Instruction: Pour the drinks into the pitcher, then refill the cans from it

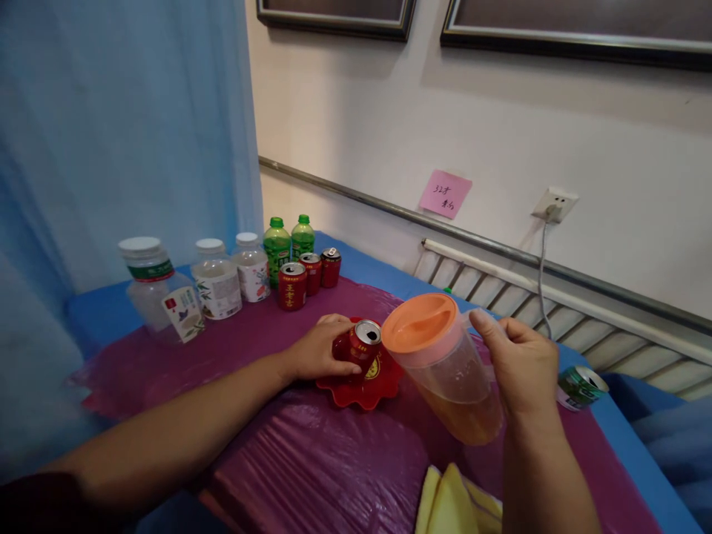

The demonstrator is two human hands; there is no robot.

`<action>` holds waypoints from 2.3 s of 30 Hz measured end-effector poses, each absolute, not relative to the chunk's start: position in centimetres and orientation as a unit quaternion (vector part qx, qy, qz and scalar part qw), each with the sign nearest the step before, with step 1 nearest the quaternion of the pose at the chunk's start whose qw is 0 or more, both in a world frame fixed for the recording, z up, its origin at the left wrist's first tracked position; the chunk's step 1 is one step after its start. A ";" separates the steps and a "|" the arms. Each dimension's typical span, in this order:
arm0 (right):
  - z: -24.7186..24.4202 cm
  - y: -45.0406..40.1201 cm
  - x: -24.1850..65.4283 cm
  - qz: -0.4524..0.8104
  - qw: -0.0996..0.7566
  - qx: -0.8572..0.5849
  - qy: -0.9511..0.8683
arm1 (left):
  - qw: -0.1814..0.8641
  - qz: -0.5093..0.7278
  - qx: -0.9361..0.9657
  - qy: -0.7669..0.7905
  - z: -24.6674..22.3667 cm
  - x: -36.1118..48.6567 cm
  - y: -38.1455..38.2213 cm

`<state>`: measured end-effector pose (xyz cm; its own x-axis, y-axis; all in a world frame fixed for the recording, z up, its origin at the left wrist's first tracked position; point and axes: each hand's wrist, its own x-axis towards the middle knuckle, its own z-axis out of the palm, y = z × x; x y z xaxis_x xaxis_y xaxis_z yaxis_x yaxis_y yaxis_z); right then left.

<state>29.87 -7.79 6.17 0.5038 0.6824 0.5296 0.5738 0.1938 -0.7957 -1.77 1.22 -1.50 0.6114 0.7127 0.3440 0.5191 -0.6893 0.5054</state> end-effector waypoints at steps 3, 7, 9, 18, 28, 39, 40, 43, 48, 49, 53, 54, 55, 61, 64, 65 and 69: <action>6.7 -8.2 29.2 0.046 0.572 -0.668 -0.475 | 0.185 0.264 0.880 0.351 -1.5 -1.7 1.2; 7.3 -8.5 28.5 0.051 0.562 -0.687 -0.458 | 0.187 0.259 0.881 0.349 -1.4 -1.7 1.1; 7.5 -8.6 28.3 0.052 0.560 -0.691 -0.455 | 0.190 0.257 0.882 0.347 -1.3 -1.7 1.1; 7.6 -8.7 27.6 0.040 0.541 -0.697 -0.469 | 0.185 0.259 0.881 0.351 -1.3 -1.6 0.8; 8.1 -9.4 27.1 0.039 0.526 -0.709 -0.469 | 0.188 0.255 0.881 0.351 -1.5 -1.6 0.8; 7.9 -9.4 27.2 0.017 0.508 -0.723 -0.468 | 0.187 0.253 0.881 0.353 -1.3 -1.5 0.6; 7.9 -9.4 27.2 0.020 0.509 -0.724 -0.466 | 0.186 0.254 0.881 0.354 -1.3 -1.5 0.6; 8.1 -9.5 27.1 0.030 0.513 -0.726 -0.458 | 0.186 0.257 0.880 0.354 -1.2 -1.4 0.5; 8.3 -9.6 26.9 0.029 0.510 -0.730 -0.455 | 0.191 0.254 0.881 0.352 -1.3 -1.5 0.6; 8.3 -9.6 26.9 0.029 0.510 -0.730 -0.455 | 0.191 0.253 0.881 0.351 -1.3 -1.5 0.6; 8.3 -9.6 26.9 0.030 0.511 -0.732 -0.449 | 0.185 0.253 0.883 0.349 -1.6 -1.6 0.7; 8.3 -9.6 26.9 0.029 0.511 -0.732 -0.450 | 0.183 0.252 0.884 0.349 -1.6 -1.6 0.8; 8.3 -9.6 26.9 0.028 0.510 -0.732 -0.451 | 0.182 0.252 0.884 0.348 -1.6 -1.6 0.8; 8.2 -9.6 26.9 0.019 0.516 -0.719 -0.465 | 0.186 0.248 0.886 0.345 -1.6 -1.6 0.8; 8.1 -9.5 26.9 0.021 0.513 -0.725 -0.459 | 0.185 0.250 0.885 0.346 -1.6 -1.6 0.8; 8.1 -9.5 26.9 0.022 0.510 -0.728 -0.458 | 0.185 0.250 0.885 0.346 -1.6 -1.6 0.8; 8.3 -9.6 26.8 0.019 0.507 -0.726 -0.464 | 0.181 0.248 0.885 0.350 -1.7 -1.6 0.8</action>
